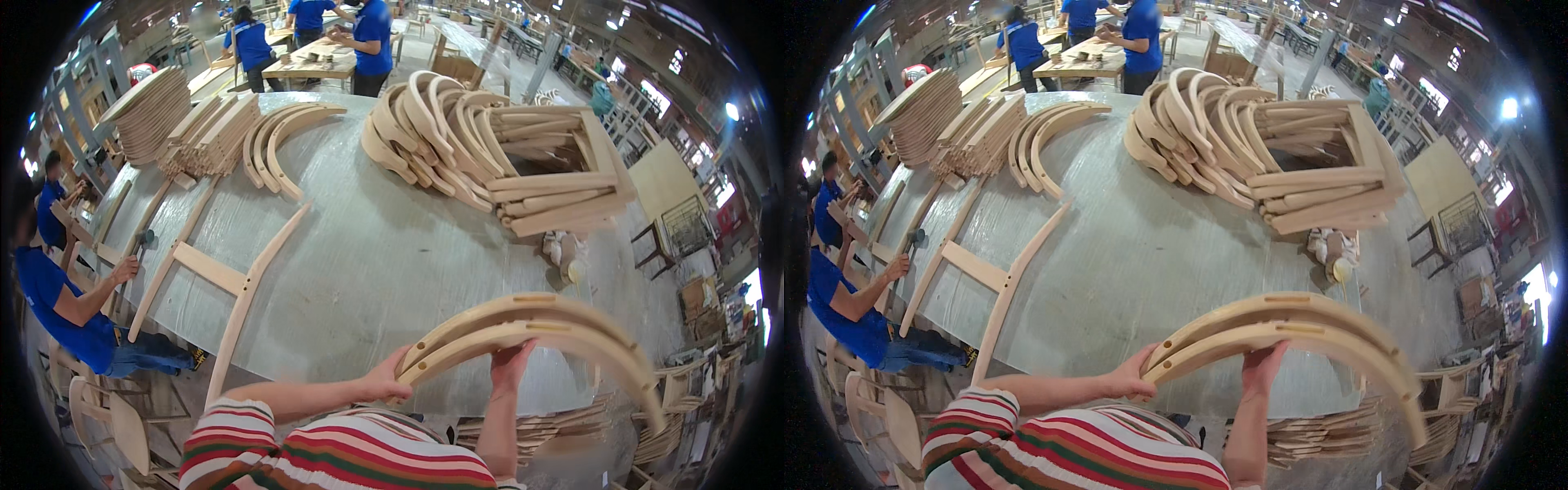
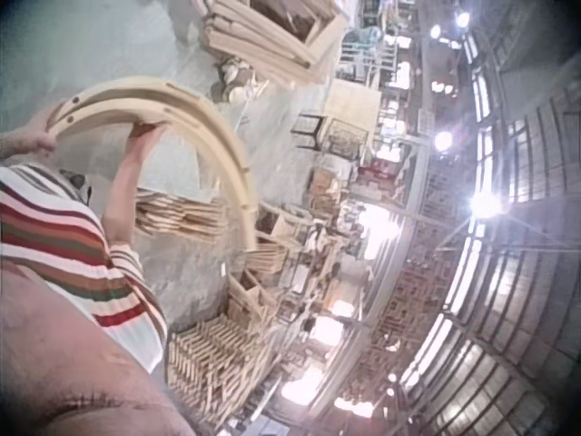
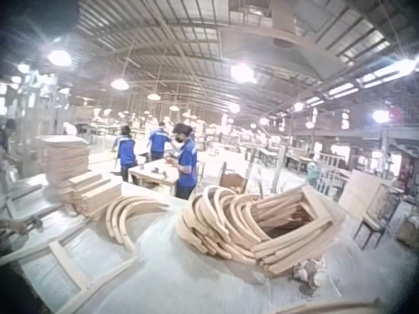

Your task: The person applies a yellowish finish to curved wooden chair parts using a brush and a small container. They dip the brush into the container and coat the wood surfaces, then place the treated parts onto a stack. The person also moves stacks of wooden parts around the workshop floor.

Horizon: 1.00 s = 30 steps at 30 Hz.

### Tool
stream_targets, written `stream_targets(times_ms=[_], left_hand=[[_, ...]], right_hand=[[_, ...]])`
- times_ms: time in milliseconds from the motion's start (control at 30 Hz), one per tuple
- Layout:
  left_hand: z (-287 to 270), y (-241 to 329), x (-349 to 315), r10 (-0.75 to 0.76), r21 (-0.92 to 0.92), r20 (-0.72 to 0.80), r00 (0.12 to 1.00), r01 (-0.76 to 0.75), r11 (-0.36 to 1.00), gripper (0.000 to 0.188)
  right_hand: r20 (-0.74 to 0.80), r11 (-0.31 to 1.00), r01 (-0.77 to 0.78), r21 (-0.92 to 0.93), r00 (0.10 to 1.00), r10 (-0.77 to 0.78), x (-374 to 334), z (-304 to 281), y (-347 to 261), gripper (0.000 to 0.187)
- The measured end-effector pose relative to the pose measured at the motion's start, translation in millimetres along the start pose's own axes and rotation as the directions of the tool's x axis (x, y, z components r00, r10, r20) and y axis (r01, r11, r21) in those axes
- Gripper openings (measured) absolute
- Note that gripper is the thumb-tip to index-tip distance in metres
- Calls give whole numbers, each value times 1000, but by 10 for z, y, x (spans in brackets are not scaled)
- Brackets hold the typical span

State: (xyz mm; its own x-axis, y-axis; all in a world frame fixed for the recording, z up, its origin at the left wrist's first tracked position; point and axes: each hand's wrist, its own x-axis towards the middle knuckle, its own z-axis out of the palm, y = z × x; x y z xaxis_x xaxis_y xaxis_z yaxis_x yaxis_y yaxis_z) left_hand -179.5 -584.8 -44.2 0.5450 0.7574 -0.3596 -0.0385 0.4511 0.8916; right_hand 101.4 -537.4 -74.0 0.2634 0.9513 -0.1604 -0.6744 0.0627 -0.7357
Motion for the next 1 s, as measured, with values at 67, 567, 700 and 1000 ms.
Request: stream_targets(times_ms=[67, 567, 700, 1000], left_hand=[[-51, -46, 43, 134, -167, -105, 985, -150, 975, 89], [-2483, 1441, 1438, 430, 41, -857, 284, -794, 607, 80], [-3014, 1543, 1903, 297, 165, -951, 88, -666, 727, 83], [-3636, 1915, 2299, 140, 166, -982, -128, -225, 960, 94]], right_hand=[[132, 987, 69, -143, 990, -50, 370, 520, -75, 63], [182, 883, -318, -346, 900, 395, 890, 1549, 509, 65], [31, 899, -288, -331, 949, 315, 872, 887, 384, 60], [-62, 742, -64, -668, 998, 30, 568, 462, 466, 35]])
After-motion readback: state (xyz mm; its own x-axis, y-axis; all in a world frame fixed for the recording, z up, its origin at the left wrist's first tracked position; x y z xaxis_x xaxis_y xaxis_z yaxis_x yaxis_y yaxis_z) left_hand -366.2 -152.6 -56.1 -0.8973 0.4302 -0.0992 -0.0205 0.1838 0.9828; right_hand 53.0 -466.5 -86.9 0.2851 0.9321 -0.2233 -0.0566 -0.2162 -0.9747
